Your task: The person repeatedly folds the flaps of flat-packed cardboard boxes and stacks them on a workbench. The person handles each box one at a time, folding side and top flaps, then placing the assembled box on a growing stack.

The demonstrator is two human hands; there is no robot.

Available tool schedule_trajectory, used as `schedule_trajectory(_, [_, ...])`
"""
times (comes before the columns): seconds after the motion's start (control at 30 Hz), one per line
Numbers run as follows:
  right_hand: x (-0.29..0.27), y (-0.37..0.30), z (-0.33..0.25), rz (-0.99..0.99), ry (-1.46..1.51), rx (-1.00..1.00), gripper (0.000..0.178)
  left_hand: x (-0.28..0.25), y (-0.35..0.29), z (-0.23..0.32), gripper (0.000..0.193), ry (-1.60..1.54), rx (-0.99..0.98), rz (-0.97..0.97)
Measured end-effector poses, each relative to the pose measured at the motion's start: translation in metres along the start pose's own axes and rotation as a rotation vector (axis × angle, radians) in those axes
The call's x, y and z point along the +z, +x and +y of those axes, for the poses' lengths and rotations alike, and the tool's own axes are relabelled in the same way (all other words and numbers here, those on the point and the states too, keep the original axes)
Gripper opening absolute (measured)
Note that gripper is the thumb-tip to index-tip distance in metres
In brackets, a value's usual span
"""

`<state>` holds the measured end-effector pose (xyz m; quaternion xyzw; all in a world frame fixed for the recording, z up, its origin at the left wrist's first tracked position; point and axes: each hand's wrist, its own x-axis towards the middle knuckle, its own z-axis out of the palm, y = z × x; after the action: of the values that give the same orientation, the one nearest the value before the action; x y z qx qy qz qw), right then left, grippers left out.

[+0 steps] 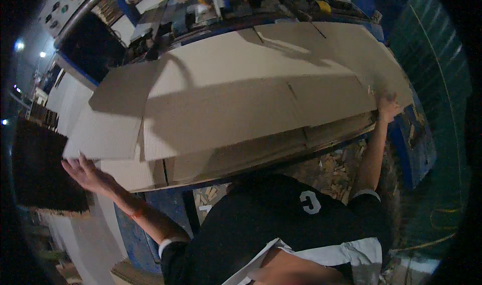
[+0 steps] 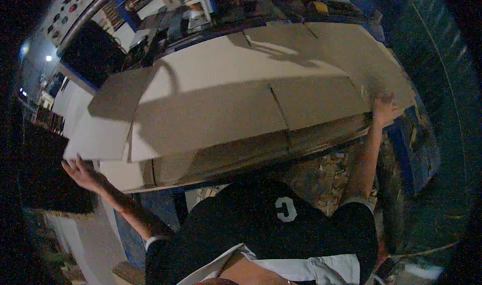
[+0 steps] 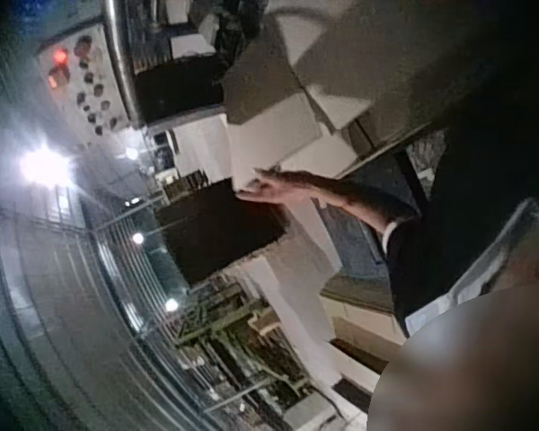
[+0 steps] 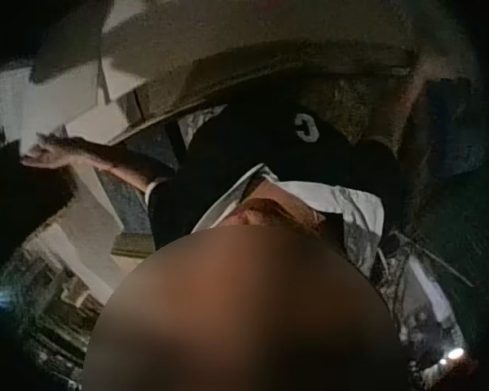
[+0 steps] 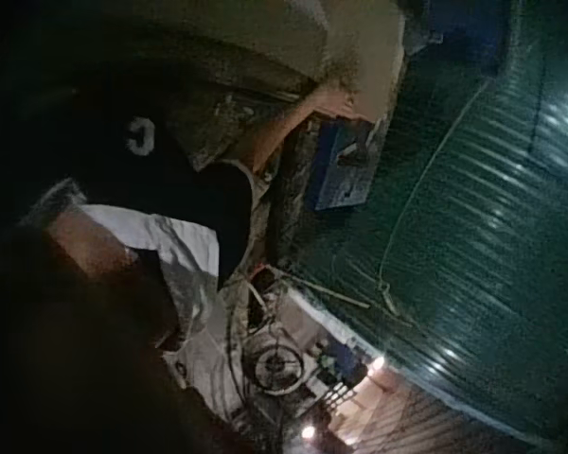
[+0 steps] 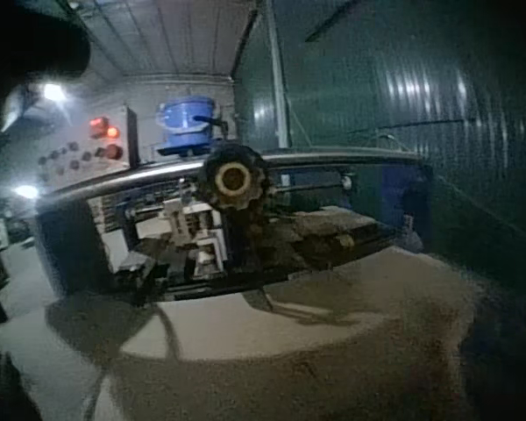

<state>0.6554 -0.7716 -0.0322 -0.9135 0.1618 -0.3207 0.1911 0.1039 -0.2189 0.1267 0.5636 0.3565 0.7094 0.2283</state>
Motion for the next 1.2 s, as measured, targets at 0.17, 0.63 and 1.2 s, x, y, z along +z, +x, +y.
schedule_trajectory(0.17, [0.001,0.038,-0.001,0.085,1.192,0.034,0.065,0.036,0.019,-0.024,0.071,-0.106,0.188,0.22])
schedule_trajectory(0.63, [-0.176,-0.159,-0.061,-0.232,0.962,-0.997,0.041,-0.017,-0.107,-0.008,0.037,0.094,-0.305,-0.759])
schedule_trajectory(1.2, [-0.105,-0.111,-0.137,-1.094,0.521,-1.189,0.033,0.088,-0.114,-0.006,0.059,0.462,0.674,-1.386])
